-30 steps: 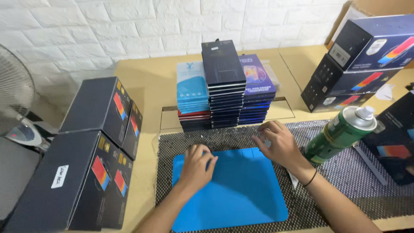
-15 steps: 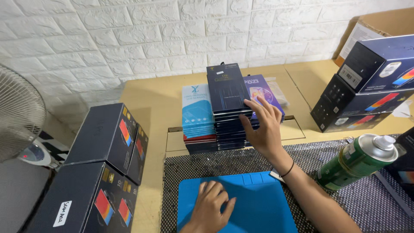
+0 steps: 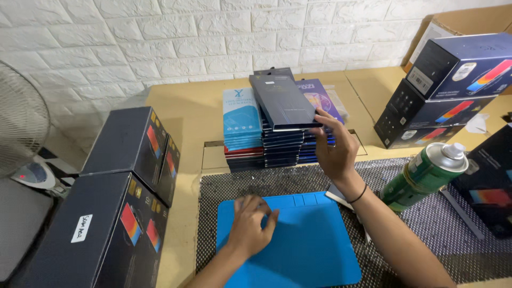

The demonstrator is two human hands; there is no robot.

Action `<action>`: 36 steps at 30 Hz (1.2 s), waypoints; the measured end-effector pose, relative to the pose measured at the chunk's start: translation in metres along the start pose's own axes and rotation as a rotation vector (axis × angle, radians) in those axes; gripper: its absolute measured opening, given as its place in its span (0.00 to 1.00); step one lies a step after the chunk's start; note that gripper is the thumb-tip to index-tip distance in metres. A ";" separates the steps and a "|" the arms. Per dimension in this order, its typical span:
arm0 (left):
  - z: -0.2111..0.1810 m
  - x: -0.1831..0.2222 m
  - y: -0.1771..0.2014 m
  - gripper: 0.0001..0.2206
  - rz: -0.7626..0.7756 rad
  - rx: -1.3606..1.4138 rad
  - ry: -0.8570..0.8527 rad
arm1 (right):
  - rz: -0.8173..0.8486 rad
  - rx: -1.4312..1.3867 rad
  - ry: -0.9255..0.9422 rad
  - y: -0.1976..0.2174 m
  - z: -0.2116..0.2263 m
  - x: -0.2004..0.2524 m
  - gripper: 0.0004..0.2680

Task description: The person unboxes a replacement smartphone screen assembly, removes it from its packaging, and cleans its surface with a cloth and a scraper tool.

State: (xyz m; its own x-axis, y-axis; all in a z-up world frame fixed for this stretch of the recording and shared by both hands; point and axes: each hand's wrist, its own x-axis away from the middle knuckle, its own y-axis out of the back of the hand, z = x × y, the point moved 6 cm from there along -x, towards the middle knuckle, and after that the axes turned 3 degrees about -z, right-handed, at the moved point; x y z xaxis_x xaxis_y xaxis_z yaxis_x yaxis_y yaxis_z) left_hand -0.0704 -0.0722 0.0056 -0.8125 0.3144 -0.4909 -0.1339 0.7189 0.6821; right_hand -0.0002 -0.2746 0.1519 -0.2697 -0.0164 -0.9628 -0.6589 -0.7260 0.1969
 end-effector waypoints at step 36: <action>0.014 0.011 0.017 0.31 -0.370 0.933 0.293 | 0.459 -0.471 0.124 0.026 0.059 0.160 0.22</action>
State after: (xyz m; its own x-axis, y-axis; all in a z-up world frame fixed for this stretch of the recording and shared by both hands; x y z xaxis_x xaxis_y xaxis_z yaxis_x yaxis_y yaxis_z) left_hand -0.0735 -0.0483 0.0047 -0.9327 -0.0960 -0.3477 -0.0127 0.9721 -0.2342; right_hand -0.1023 -0.2554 0.0137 -0.3484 -0.4539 -0.8201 -0.1115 -0.8486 0.5171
